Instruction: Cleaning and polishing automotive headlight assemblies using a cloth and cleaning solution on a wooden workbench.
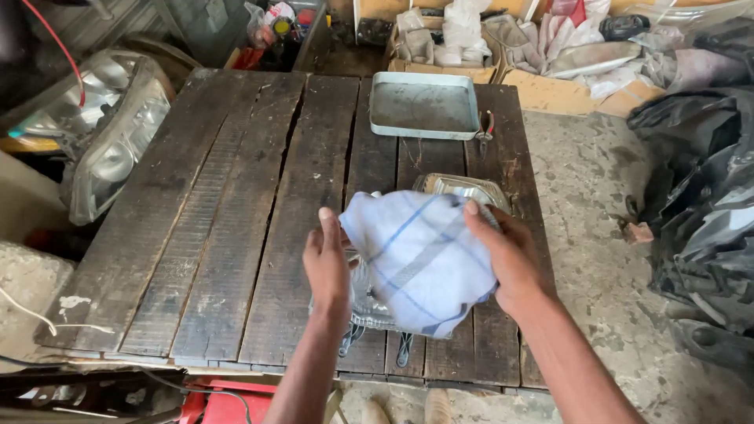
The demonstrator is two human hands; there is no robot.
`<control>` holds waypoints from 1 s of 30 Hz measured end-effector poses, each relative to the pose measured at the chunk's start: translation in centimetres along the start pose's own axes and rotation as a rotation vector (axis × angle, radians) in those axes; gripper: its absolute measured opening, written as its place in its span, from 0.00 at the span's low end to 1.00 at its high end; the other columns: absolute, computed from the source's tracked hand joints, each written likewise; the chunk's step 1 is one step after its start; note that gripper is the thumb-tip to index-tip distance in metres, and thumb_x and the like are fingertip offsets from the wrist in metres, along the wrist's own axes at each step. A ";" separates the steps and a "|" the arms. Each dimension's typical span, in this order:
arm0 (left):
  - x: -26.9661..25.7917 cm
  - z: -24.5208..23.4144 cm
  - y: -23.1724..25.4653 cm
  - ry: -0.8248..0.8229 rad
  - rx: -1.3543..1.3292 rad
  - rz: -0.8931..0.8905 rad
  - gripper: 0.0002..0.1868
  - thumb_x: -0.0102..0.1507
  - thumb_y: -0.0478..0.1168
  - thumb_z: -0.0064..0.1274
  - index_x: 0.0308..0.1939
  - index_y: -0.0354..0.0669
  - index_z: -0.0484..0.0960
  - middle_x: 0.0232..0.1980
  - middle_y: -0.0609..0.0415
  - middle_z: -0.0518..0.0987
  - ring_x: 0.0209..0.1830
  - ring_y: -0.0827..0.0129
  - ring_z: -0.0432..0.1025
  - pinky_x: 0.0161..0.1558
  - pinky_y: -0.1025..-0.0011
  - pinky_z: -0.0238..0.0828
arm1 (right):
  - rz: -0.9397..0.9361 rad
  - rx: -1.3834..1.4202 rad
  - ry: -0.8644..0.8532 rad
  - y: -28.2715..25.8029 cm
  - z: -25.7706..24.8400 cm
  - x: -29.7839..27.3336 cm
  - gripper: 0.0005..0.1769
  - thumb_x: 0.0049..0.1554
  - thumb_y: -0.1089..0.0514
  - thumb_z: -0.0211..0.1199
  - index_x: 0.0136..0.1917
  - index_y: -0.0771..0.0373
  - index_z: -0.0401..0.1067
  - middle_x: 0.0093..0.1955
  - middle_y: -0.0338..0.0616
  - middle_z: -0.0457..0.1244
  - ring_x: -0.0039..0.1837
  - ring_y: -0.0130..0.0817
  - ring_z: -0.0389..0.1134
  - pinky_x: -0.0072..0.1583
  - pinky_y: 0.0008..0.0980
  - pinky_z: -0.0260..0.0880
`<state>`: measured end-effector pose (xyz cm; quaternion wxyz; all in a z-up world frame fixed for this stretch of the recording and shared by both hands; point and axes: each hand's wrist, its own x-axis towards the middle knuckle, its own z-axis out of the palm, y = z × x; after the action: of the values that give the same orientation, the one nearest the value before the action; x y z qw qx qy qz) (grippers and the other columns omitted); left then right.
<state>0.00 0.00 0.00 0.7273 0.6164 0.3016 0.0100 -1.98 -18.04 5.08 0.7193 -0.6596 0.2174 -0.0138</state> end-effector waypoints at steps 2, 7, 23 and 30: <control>-3.6 1.9 2.7 -0.112 -0.009 -0.070 0.39 0.64 0.69 0.43 0.59 0.37 0.75 0.59 0.42 0.78 0.63 0.52 0.72 0.63 0.47 0.70 | 0.062 -0.022 -0.043 0.0 1.4 -1.4 0.25 0.53 0.38 0.70 0.43 0.63 0.74 0.36 0.46 0.61 0.40 0.39 0.68 0.42 0.37 0.71; 0.1 3.6 -3.3 -0.348 -0.013 -0.173 0.37 0.62 0.68 0.51 0.47 0.33 0.85 0.50 0.39 0.82 0.59 0.53 0.74 0.67 0.55 0.67 | 0.331 0.132 -0.167 0.3 3.5 -2.8 0.36 0.50 0.27 0.64 0.44 0.64 0.74 0.34 0.45 0.63 0.36 0.38 0.68 0.39 0.36 0.71; 1.8 3.1 -3.8 -0.185 0.190 0.288 0.37 0.68 0.64 0.49 0.09 0.46 0.69 0.09 0.54 0.64 0.15 0.73 0.59 0.22 0.68 0.54 | 0.288 -0.288 -0.389 1.4 1.7 -0.6 0.36 0.44 0.45 0.74 0.56 0.74 0.73 0.45 0.58 0.67 0.49 0.56 0.71 0.52 0.52 0.74; 5.3 2.0 -6.0 -0.156 0.830 0.818 0.36 0.67 0.72 0.42 0.16 0.53 0.70 0.16 0.51 0.73 0.25 0.49 0.77 0.28 0.62 0.70 | 0.330 0.061 -0.242 3.3 1.9 -0.3 0.18 0.43 0.62 0.75 0.47 0.73 0.78 0.37 0.57 0.69 0.37 0.53 0.73 0.40 0.49 0.74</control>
<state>3.11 -1.17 -7.56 0.3823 0.9148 -0.0365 0.1256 -2.53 -15.69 2.09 0.7524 -0.5898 0.2338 0.1771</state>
